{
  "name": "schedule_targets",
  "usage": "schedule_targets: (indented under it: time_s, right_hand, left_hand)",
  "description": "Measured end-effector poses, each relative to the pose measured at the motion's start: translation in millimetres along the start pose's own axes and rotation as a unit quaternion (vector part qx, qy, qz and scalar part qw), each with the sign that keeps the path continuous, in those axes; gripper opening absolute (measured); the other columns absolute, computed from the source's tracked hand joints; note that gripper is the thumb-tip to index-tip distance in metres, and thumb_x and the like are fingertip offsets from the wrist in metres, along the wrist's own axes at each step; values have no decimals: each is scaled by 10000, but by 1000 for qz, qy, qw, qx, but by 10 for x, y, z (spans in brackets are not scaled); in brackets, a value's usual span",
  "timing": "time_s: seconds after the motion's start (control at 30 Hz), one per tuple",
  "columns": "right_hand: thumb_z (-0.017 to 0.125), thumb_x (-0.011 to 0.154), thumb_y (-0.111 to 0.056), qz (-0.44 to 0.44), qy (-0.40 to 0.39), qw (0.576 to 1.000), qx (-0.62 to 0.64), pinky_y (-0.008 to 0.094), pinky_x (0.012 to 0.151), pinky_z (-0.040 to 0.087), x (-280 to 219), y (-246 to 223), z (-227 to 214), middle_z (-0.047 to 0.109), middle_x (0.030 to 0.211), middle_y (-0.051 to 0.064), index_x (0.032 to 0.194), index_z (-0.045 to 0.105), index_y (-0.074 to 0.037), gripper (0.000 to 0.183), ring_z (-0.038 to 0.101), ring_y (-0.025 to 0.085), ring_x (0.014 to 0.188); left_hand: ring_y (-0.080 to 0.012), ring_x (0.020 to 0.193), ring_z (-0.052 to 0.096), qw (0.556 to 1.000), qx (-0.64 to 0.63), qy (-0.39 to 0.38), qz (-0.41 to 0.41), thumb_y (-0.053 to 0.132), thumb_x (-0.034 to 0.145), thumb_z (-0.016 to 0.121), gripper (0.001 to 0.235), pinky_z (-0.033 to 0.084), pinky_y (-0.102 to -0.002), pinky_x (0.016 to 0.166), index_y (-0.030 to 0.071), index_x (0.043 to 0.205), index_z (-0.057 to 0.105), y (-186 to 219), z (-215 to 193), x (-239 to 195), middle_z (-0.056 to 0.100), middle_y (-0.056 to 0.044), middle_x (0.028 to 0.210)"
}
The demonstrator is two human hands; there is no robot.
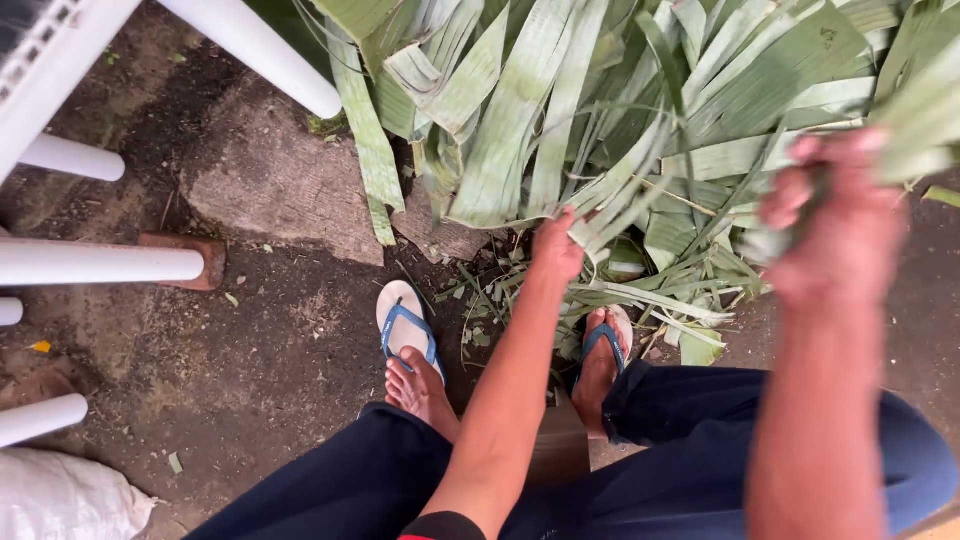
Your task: The person sits on a low stool and uses a knife to trim and cut long green leaves into smaller pieces. The person repeatedly picks up leaves, cuts them, and places the cut pieces into a black tray on a white plastic table.
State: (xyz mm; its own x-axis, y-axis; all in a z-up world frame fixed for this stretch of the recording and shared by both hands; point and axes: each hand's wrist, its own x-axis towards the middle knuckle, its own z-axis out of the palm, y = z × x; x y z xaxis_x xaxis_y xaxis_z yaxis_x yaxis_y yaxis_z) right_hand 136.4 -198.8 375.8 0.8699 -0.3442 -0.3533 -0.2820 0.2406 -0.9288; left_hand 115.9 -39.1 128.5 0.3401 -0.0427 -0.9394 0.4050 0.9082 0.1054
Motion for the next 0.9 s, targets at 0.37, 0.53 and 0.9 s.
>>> schedule_targets:
  time_s: [0.37,0.53,0.9]
  right_hand:
    - [404,1096,-487,141,-130,972,138,148,359,230,-81,832,31,243,605,-135,874,540,-265,342,215,10,444]
    - [468,1105,-461,134,-205,905,347,107,398,319,110,757,-270,342,649,-160,944,620,-226,323,314,-36,489]
    - [544,991,-575,114,54,878,462,99,371,383,-117,957,1126,389,603,-177,775,474,-294,361,447,-36,461]
  left_hand:
    - [-446,936,718,987,-1,-120,103,213,960,653,548,577,-619,814,-60,1400,474,59,337,494,677,-324,1122]
    - [-502,873,708,969,145,-145,140,297,987,577,554,568,-700,724,-63,1383,436,681,578,-60,687,-364,1023]
    - [-435,1113,676,920,315,-86,216,422,1088,446,551,561,-580,971,-12,1417,358,1082,494,-1236,607,-332,1289]
